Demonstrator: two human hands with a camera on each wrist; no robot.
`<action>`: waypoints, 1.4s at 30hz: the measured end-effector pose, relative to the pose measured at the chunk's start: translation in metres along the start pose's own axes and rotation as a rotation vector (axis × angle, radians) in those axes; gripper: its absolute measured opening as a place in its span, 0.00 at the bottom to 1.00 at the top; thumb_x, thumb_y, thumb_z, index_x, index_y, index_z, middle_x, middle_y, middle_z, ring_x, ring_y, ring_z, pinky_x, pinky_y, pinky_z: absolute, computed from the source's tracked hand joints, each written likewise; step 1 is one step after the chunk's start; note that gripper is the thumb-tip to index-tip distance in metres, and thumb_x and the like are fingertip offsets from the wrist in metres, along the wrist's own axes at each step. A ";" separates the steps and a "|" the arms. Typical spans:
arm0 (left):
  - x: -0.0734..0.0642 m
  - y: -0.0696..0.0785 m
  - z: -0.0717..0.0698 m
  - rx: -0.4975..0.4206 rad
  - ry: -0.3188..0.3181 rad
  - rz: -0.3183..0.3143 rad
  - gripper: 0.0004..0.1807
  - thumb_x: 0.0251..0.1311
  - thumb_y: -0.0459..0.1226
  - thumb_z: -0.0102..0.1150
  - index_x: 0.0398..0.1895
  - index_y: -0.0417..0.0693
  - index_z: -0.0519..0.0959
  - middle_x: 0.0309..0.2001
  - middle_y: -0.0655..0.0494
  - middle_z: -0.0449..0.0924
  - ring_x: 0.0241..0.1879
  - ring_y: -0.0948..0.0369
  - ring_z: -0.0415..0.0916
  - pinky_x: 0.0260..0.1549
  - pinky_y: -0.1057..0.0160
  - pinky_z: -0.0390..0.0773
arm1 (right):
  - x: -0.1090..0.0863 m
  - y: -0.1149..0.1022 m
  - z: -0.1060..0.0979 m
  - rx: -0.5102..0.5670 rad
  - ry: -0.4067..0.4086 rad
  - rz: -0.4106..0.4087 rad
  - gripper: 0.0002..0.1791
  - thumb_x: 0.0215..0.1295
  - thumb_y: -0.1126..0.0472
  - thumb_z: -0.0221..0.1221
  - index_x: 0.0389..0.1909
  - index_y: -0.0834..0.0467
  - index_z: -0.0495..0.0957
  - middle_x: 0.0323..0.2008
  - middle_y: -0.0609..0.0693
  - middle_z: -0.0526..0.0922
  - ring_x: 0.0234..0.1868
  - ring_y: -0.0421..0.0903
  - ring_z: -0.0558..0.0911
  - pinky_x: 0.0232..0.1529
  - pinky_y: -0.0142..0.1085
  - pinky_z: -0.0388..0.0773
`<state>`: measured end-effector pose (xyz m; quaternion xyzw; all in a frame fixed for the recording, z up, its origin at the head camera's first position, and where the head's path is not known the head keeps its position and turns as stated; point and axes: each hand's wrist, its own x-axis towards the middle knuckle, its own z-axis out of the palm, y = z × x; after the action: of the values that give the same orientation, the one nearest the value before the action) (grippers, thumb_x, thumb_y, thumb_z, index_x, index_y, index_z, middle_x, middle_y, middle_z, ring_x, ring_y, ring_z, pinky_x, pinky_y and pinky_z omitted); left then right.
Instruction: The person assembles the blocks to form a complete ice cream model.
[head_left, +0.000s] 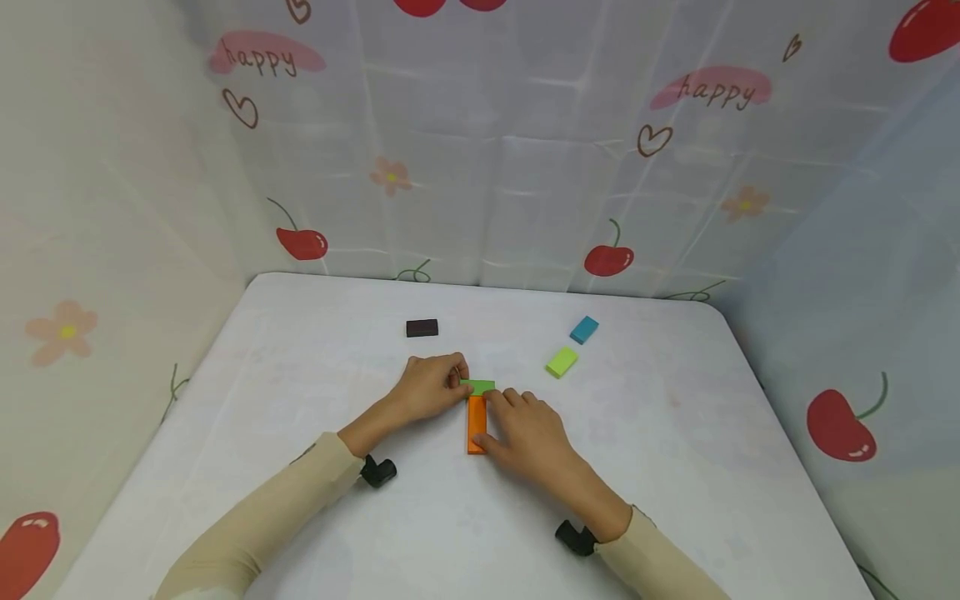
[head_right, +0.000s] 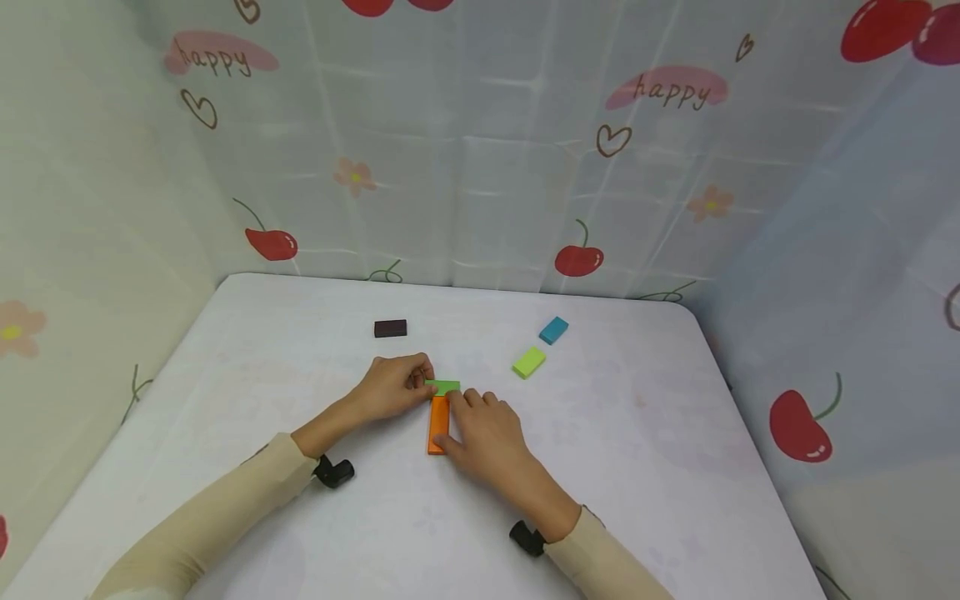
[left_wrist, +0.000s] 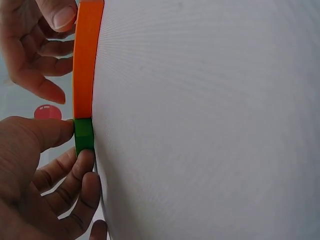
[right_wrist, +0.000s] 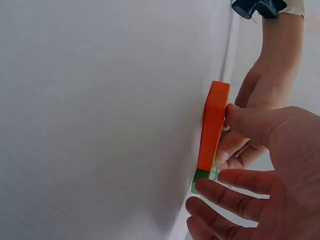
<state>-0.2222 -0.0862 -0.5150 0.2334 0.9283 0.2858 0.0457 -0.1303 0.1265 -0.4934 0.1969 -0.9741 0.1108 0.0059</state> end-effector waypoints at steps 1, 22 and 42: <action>0.000 0.000 0.000 -0.001 0.000 0.000 0.09 0.70 0.46 0.70 0.41 0.55 0.81 0.26 0.66 0.80 0.29 0.67 0.74 0.56 0.44 0.68 | 0.001 0.000 0.000 -0.003 -0.007 0.008 0.39 0.66 0.37 0.72 0.71 0.53 0.76 0.56 0.51 0.86 0.48 0.51 0.81 0.48 0.45 0.83; 0.000 0.000 0.000 0.018 -0.010 0.006 0.08 0.71 0.47 0.69 0.42 0.57 0.81 0.27 0.66 0.80 0.29 0.66 0.74 0.57 0.42 0.68 | 0.010 0.004 -0.011 0.020 -0.114 0.049 0.42 0.64 0.33 0.71 0.73 0.50 0.77 0.60 0.54 0.85 0.50 0.54 0.79 0.49 0.48 0.82; 0.005 -0.010 -0.014 0.005 -0.001 -0.041 0.15 0.69 0.48 0.72 0.51 0.54 0.82 0.35 0.62 0.84 0.32 0.64 0.76 0.47 0.53 0.74 | 0.013 0.009 -0.009 0.038 -0.143 0.046 0.43 0.63 0.31 0.71 0.73 0.49 0.77 0.62 0.54 0.84 0.53 0.55 0.82 0.51 0.52 0.84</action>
<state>-0.2338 -0.0986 -0.5087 0.2147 0.9335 0.2826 0.0516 -0.1457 0.1319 -0.4860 0.1818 -0.9741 0.1153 -0.0699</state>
